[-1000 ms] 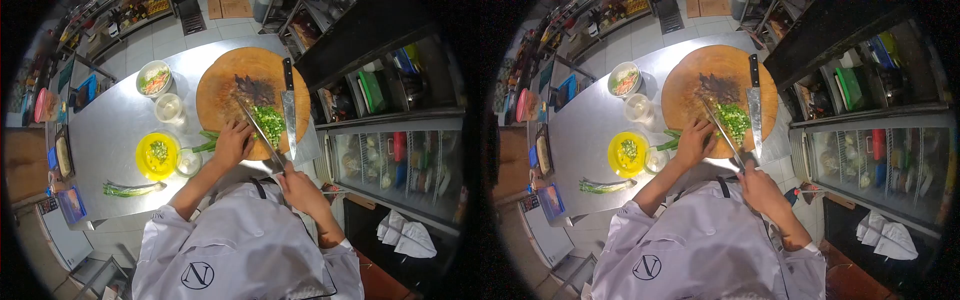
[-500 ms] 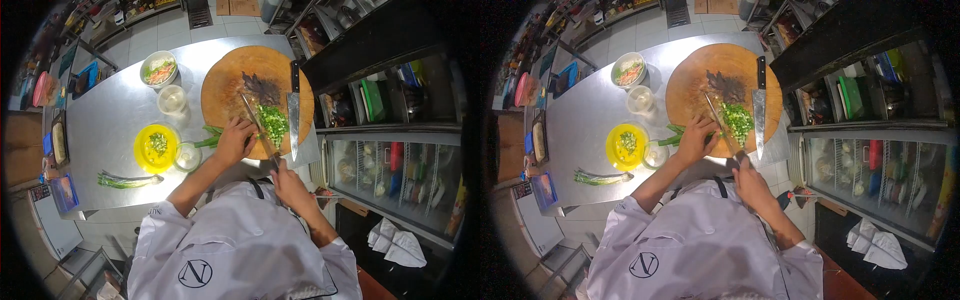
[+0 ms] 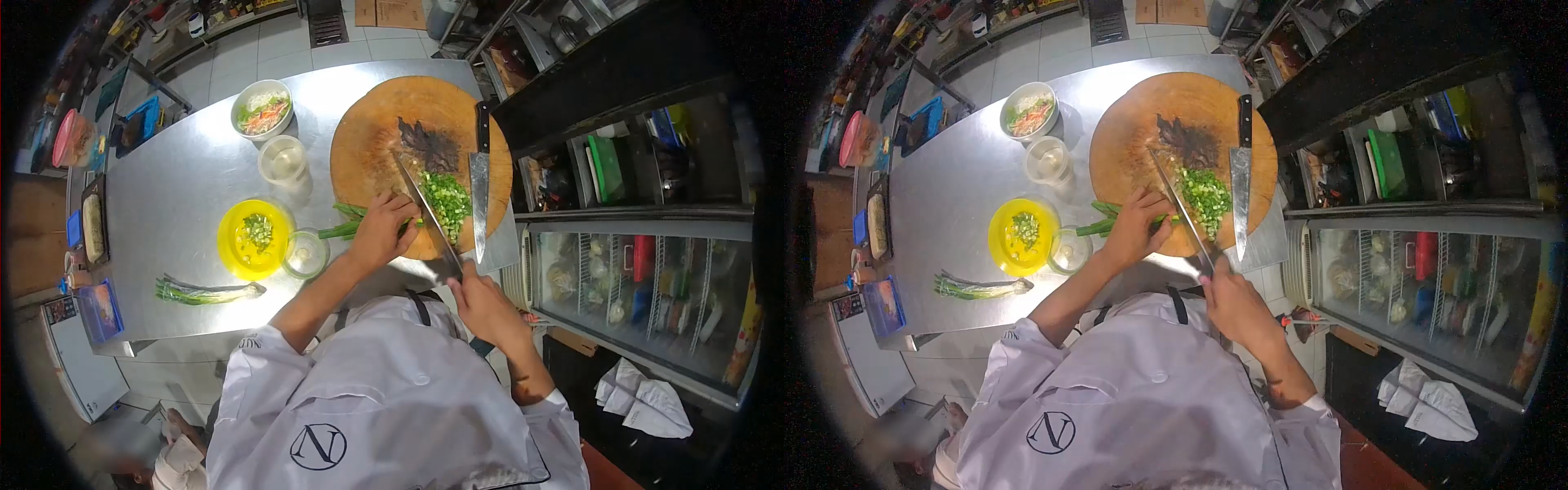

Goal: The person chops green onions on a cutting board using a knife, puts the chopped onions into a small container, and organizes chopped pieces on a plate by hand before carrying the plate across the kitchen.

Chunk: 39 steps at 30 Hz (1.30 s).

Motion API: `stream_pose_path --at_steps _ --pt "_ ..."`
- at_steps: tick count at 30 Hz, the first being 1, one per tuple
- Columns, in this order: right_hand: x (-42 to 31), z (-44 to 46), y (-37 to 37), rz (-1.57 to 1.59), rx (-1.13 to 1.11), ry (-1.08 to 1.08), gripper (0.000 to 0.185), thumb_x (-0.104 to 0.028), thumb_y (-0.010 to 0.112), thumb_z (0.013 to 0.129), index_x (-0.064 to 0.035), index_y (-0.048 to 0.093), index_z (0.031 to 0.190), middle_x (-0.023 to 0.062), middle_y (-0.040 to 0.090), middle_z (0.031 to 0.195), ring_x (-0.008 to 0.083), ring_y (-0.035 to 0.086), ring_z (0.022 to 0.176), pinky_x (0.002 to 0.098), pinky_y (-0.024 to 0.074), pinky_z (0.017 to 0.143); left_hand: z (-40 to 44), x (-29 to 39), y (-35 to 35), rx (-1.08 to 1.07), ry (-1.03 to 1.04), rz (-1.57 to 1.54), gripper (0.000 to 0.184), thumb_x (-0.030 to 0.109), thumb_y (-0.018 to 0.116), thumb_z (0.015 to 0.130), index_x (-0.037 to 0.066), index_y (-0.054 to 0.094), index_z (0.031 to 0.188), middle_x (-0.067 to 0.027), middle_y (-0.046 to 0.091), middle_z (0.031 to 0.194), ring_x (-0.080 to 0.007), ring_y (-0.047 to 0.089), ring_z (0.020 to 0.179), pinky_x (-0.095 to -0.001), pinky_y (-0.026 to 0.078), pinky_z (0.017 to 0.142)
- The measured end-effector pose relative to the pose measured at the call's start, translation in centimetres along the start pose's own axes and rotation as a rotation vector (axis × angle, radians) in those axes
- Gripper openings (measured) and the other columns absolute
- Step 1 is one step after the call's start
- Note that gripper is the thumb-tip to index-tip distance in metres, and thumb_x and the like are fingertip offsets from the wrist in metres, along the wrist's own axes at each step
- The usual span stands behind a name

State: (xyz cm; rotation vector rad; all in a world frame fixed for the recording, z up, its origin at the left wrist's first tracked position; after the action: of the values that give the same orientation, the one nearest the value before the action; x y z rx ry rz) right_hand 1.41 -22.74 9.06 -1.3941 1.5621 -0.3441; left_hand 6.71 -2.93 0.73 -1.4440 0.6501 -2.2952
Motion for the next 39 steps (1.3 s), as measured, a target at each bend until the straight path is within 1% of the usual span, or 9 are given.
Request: stream_pose_path --at_steps 5,11,14,18,20,24,29,32,39 --pt "1.6 1.8 4.4 0.051 0.055 0.037 0.036 -0.020 0.051 0.115 0.0133 0.046 0.127 0.0425 0.070 0.089 0.0628 0.069 0.092 0.0657 0.0555 0.085 -0.1 -0.2 0.1 -0.030 -0.015 -0.007 0.022 0.009 0.076 0.085 0.007 0.066 0.104 -0.0130 0.064 0.103 -0.0389 0.058 0.103 -0.0509 0.049 0.094" --pt "-0.9 -0.9 0.1 0.026 -0.064 0.042 0.037 -0.021 0.050 0.115 0.0142 0.046 0.127 0.0429 0.070 0.091 0.0636 0.068 0.093 0.0657 0.0552 0.086 -0.3 -0.1 -0.2 0.018 0.006 -0.012 0.017 0.003 0.074 0.086 0.004 0.067 0.102 -0.0126 0.066 0.104 -0.0388 0.059 0.101 -0.0495 0.051 0.093" --pt "1.4 1.6 4.0 0.085 0.022 0.048 0.039 -0.021 0.051 0.115 0.0154 0.046 0.129 0.0433 0.070 0.093 0.0639 0.068 0.095 0.0661 0.0548 0.087 -0.2 -0.2 -0.1 0.000 -0.003 -0.035 0.017 0.003 0.074 0.086 0.005 0.067 0.102 -0.0130 0.066 0.104 -0.0385 0.059 0.102 -0.0499 0.052 0.092" --pt "-0.2 0.4 0.6 0.018 0.003 0.005 0.039 -0.021 0.051 0.115 0.0153 0.046 0.130 0.0439 0.070 0.094 0.0639 0.068 0.097 0.0667 0.0543 0.088 -0.2 0.2 -0.6 0.015 0.032 -0.043 0.018 0.004 0.075 0.085 0.005 0.065 0.100 -0.0133 0.064 0.103 -0.0391 0.058 0.103 -0.0506 0.052 0.090" --pt "-0.8 -0.7 0.1 0.124 -0.104 0.087 0.043 -0.027 0.051 0.117 0.0139 0.046 0.128 0.0402 0.069 0.085 0.0631 0.067 0.088 0.0681 0.0507 0.080 -0.2 0.2 -0.8 0.022 0.034 -0.037 0.018 0.005 0.075 0.084 0.005 0.064 0.099 -0.0134 0.063 0.103 -0.0395 0.058 0.103 -0.0508 0.052 0.090" --pt "0.7 1.4 3.4 0.110 0.031 0.021 0.038 -0.020 0.051 0.115 0.0155 0.047 0.128 0.0446 0.069 0.095 0.0641 0.068 0.097 0.0674 0.0537 0.088 -0.3 -0.1 -0.6 -0.030 0.003 -0.071 0.022 0.009 0.074 0.082 0.007 0.061 0.099 -0.0146 0.059 0.101 -0.0414 0.056 0.103 -0.0529 0.050 0.091" --pt "-1.3 -0.3 0.3 0.090 -0.091 0.042 0.042 -0.021 0.051 0.115 0.0184 0.046 0.128 0.0438 0.070 0.094 0.0642 0.068 0.096 0.0674 0.0545 0.086 -0.3 -0.6 -0.4 -0.008 0.001 -0.041 0.020 0.009 0.074 0.082 0.007 0.060 0.097 -0.0148 0.059 0.099 -0.0419 0.055 0.102 -0.0520 0.050 0.091" --pt "1.1 1.9 4.7 0.103 0.035 -0.020 0.043 -0.022 0.052 0.115 0.0184 0.046 0.128 0.0431 0.070 0.094 0.0640 0.068 0.095 0.0674 0.0547 0.086 -0.6 -0.4 -0.5 -0.009 -0.002 -0.045 0.020 0.010 0.074 0.082 0.007 0.063 0.098 -0.0139 0.062 0.101 -0.0410 0.057 0.104 -0.0508 0.050 0.091" --pt "-1.1 0.9 1.0 0.079 -0.021 0.012 0.038 -0.020 0.053 0.115 0.0159 0.047 0.123 0.0439 0.069 0.093 0.0631 0.069 0.094 0.0678 0.0547 0.086 -0.9 0.8 -1.6 0.053 0.028 0.154 0.014 0.005 0.075 0.089 0.006 0.072 0.103 -0.0120 0.067 0.101 -0.0363 0.060 0.101 -0.0486 0.052 0.090"
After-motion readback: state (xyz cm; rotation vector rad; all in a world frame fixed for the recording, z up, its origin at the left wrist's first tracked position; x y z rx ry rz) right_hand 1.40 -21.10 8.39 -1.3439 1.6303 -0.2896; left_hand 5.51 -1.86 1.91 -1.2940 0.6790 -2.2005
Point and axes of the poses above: each hand's wrist, its own z-axis towards the middle knuckle, its own y-axis out of the palm, x = y × z, the point moved 6 cm from there along z, towards the middle knuckle
